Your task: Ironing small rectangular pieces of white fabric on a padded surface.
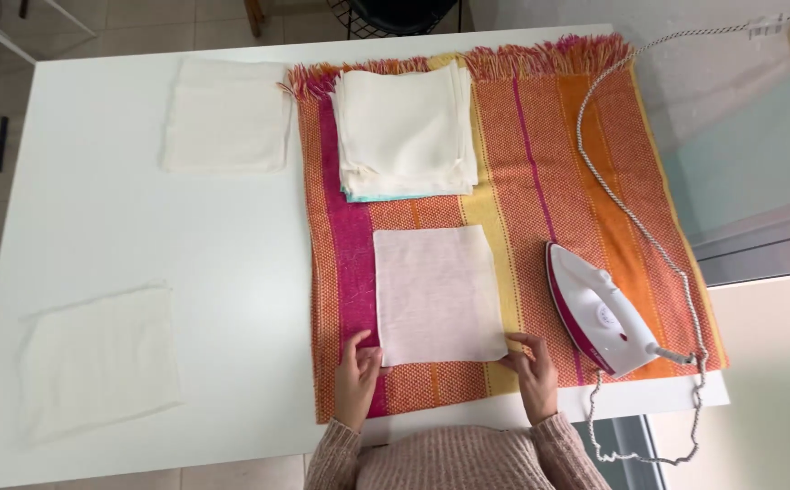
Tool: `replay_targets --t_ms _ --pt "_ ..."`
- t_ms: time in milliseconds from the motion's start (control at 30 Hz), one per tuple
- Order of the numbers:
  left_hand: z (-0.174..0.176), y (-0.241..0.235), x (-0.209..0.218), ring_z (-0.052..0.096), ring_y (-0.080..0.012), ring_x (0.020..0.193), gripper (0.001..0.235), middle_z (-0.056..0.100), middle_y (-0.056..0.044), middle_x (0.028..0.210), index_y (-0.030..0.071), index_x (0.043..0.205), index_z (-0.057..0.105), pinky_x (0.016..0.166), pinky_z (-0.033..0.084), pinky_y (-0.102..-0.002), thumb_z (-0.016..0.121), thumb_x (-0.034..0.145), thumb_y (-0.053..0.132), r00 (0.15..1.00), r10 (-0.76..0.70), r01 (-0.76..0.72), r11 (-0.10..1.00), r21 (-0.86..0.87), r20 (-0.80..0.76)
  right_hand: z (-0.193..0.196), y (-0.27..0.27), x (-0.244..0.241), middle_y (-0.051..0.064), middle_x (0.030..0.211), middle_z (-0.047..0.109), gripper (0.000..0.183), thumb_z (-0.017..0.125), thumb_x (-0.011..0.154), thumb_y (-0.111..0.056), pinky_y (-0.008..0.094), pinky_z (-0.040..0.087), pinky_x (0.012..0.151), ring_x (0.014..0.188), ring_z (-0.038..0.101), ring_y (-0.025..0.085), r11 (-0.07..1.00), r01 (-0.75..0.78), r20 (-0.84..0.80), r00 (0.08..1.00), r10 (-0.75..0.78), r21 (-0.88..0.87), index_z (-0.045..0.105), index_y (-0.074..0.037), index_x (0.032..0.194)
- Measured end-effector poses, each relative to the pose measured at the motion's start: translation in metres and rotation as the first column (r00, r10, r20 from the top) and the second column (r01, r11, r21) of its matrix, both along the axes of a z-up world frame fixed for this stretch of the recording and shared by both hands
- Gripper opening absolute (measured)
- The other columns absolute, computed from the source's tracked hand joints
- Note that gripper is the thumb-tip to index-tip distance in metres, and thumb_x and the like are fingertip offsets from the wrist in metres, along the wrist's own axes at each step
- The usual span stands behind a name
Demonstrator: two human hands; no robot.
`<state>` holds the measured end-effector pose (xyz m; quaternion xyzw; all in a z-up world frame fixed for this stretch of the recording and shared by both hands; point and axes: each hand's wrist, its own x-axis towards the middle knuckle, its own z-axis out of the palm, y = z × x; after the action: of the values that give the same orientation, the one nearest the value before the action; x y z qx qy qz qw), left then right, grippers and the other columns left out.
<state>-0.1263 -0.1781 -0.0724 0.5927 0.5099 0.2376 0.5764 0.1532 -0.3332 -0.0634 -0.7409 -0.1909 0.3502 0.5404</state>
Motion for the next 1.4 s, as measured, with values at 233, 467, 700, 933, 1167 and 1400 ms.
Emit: replay_targets --t_ms 233,467,700,933,1167,1400 --pt "-0.022 0.003 0.007 0.07 -0.0126 0.052 0.057 0.073 -0.005 0.073 0.008 0.139 0.047 0.043 0.059 -0.02 0.073 0.09 0.019 0.983 -0.016 0.045 0.987 0.157 -0.181 -0.029 0.004 0.004 0.014 0.099 0.074 0.05 0.081 0.079 -0.004 0.029 0.065 0.069 0.081 0.076 0.022 0.987 -0.109 0.494 0.856 0.152 -0.114 0.053 -0.003 0.12" --pt "-0.029 -0.028 -0.017 0.069 -0.019 0.044 0.052 0.074 -0.01 0.07 0.012 0.134 0.051 0.041 0.056 -0.028 0.075 0.088 0.016 0.999 0.046 -0.046 0.999 -0.021 0.009 -0.082 -0.037 0.015 0.013 0.104 0.061 0.043 0.083 0.081 -0.01 0.035 0.063 0.074 0.084 0.075 0.031 0.989 -0.102 0.431 0.891 0.14 -0.11 0.059 -0.006 0.116" --pt "-0.079 -0.016 -0.017 0.073 -0.0188 0.064 0.064 0.076 -0.009 0.082 0.01 0.131 0.053 0.057 0.058 -0.032 0.083 0.085 0.041 0.999 0.045 -0.046 0.998 -0.041 -0.021 -0.074 -0.026 0.018 0.017 0.114 0.072 0.062 0.092 0.069 -0.036 0.05 0.063 0.079 0.097 0.073 0.04 0.947 -0.068 0.485 0.846 0.222 -0.314 0.063 -0.018 0.12" --pt "-0.054 0.087 0.041 0.073 -0.0311 0.098 0.073 0.071 -0.023 0.111 0.009 0.134 0.053 0.079 0.059 -0.039 0.087 0.081 0.045 0.989 0.106 -0.096 0.991 -0.097 0.105 -0.033 0.105 0.069 0.02 0.129 0.065 0.064 0.088 0.076 -0.006 0.051 0.058 0.085 0.105 0.067 0.042 0.996 -0.088 0.356 0.93 0.092 -0.028 0.054 -0.009 0.131" --pt "-0.033 0.153 0.093 0.074 -0.033 0.093 0.058 0.076 -0.016 0.106 0.012 0.134 0.046 0.079 0.062 -0.041 0.076 0.085 0.019 0.988 0.151 -0.151 0.961 0.23 0.014 -0.058 0.186 0.11 0.018 0.119 0.062 0.074 0.09 0.072 -0.008 0.044 0.062 0.086 0.098 0.071 0.041 0.983 -0.154 0.436 0.882 0.18 -0.096 0.052 -0.013 0.136" --pt "-0.032 0.149 0.095 0.074 -0.0349 0.089 0.055 0.077 -0.011 0.097 0.015 0.133 0.05 0.079 0.06 -0.045 0.07 0.083 0.005 0.979 0.196 -0.202 0.889 0.411 0.057 -0.056 0.191 0.11 0.009 0.096 0.069 0.055 0.079 0.079 0.006 0.036 0.06 0.08 0.091 0.072 0.028 0.983 -0.186 0.488 0.857 0.164 -0.005 0.061 -0.013 0.127"
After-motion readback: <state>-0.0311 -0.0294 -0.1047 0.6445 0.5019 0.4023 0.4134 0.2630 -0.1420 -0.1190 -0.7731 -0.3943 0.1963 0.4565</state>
